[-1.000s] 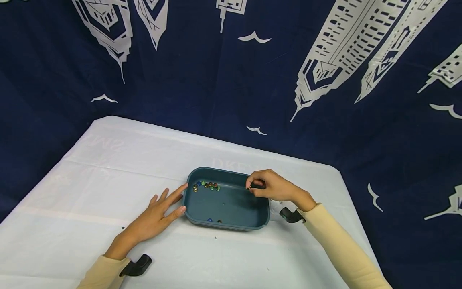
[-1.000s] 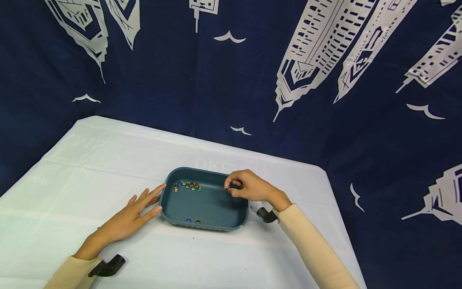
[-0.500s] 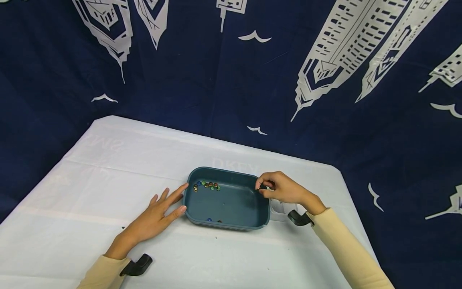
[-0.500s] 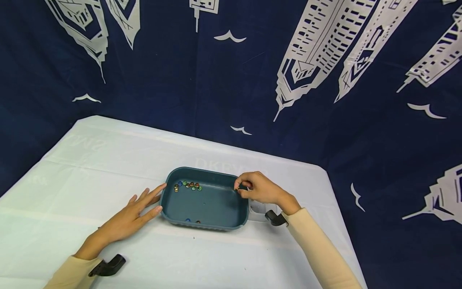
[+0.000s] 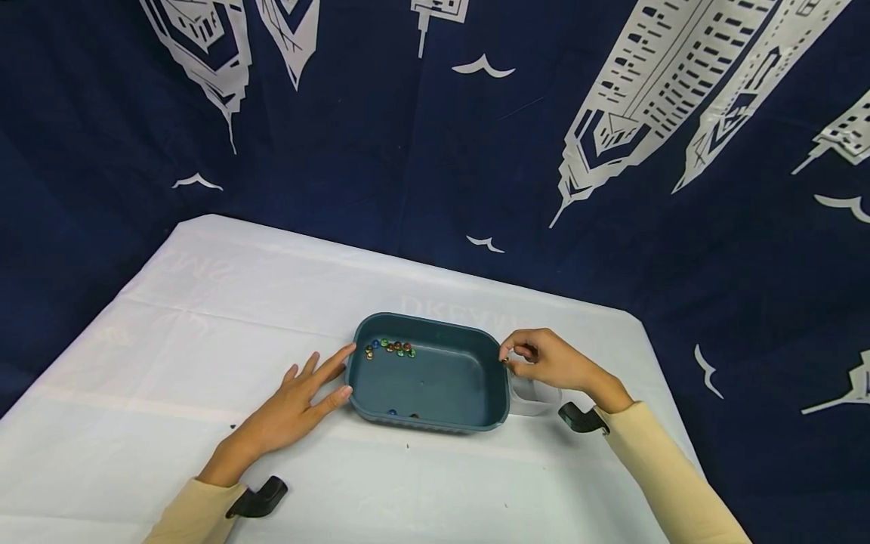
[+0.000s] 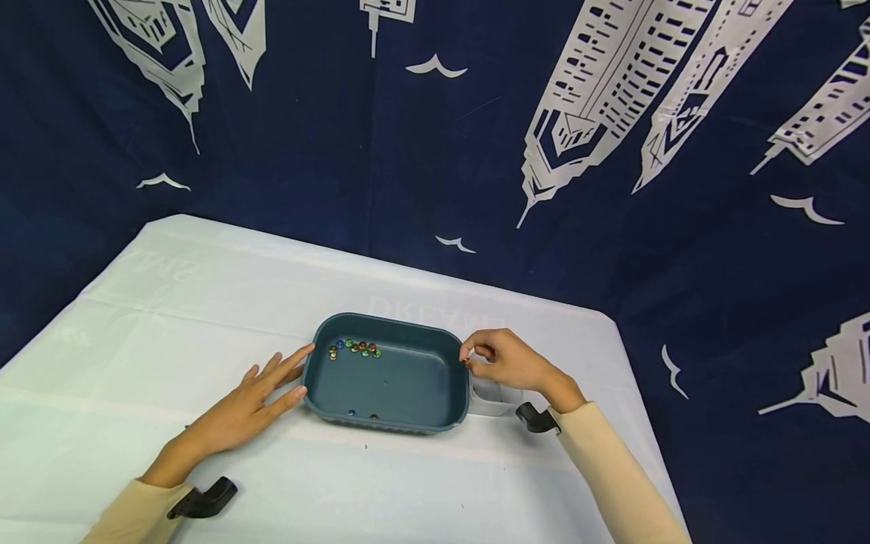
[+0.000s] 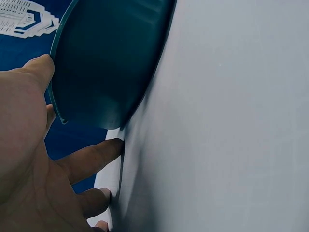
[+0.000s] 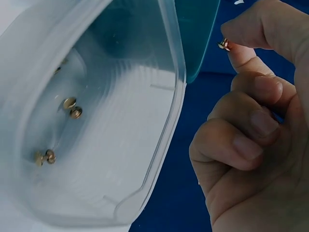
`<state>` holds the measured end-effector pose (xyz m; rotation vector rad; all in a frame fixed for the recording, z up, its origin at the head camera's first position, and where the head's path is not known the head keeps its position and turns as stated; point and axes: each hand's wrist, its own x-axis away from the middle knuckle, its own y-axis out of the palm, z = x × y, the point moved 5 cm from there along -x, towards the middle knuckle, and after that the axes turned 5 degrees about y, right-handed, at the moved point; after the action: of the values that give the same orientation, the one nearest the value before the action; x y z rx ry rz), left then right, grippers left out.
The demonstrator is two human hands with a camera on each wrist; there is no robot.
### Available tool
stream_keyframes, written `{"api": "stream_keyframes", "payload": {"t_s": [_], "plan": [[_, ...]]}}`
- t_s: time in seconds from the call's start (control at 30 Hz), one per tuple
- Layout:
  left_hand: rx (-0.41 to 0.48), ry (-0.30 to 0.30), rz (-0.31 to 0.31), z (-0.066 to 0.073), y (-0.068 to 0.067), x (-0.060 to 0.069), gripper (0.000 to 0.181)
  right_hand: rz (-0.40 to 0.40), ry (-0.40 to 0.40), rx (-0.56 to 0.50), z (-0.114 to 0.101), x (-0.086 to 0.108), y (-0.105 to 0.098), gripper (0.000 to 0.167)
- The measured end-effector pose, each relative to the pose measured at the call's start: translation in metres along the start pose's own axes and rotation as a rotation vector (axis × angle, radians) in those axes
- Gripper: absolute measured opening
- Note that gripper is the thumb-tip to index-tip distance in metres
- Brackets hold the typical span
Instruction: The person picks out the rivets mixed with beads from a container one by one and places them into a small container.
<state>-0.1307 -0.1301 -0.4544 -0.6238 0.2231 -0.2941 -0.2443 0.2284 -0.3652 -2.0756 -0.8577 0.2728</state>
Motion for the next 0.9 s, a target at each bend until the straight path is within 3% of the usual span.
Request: {"api": "stream_keyframes", "payload": {"t_s": [0.67, 0.9], "plan": [[-0.003, 0.0, -0.002, 0.0, -0.001, -0.001, 0.064, 0.067, 0.093, 0.049, 0.027, 0.022, -0.008, 0.017], [0.006, 0.001, -0.001, 0.0, -0.001, -0.001, 0.063, 0.104, 0.107, 0.085, 0.028, 0.027, -0.016, 0.016]]}}
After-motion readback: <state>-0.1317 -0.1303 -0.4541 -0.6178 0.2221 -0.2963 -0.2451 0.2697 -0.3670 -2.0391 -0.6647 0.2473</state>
